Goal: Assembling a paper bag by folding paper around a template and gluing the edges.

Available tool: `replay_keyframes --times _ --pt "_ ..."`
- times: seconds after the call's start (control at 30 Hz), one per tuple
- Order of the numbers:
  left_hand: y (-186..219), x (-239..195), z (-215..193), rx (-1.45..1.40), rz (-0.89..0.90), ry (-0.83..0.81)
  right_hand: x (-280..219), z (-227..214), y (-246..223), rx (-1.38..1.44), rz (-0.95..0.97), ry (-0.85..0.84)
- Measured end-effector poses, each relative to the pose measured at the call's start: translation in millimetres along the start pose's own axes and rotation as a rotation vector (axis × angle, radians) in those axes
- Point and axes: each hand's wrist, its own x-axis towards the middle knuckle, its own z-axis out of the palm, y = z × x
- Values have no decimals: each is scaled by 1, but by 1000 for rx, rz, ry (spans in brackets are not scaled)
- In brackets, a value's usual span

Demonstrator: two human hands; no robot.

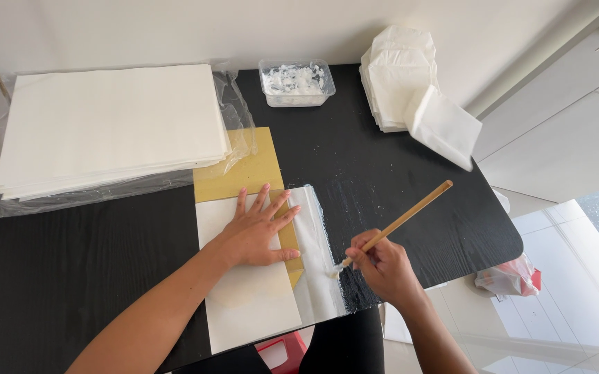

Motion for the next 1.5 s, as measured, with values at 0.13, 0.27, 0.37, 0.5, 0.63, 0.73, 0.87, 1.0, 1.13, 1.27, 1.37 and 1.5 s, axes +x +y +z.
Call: replay_keyframes --times 0.13,0.27,0.37,0.5,0.63,0.73,0.87,1.0,1.13,1.27,1.37,1.5 --pt "-1 -1 0 -20 10 17 27 9 1 2 -69 22" --pt "-2 -1 -1 -20 19 12 54 17 14 10 -120 47" --pt "-2 -2 -4 -29 24 -2 75 21 16 17 -138 54" --pt "-2 -3 -5 -50 19 -20 100 28 24 58 -157 75" --pt "-1 -5 -5 -81 7 -11 123 35 28 59 -186 100" --pt "-2 -3 -4 -88 13 -15 136 38 32 80 -182 120" --pt "-3 -3 -4 -87 22 -16 142 41 31 96 -209 176" --pt "-2 -4 -5 -91 25 2 136 43 32 74 -241 248" --pt "-2 -4 -5 -80 23 -2 122 45 32 36 -254 240" --pt "-1 -4 -4 -75 22 -1 105 38 26 -14 -215 192" --pt "-1 -4 -3 -51 18 -1 93 34 20 -25 -198 169" --pt "1 -5 -5 -28 2 6 77 29 18 -12 -172 140"
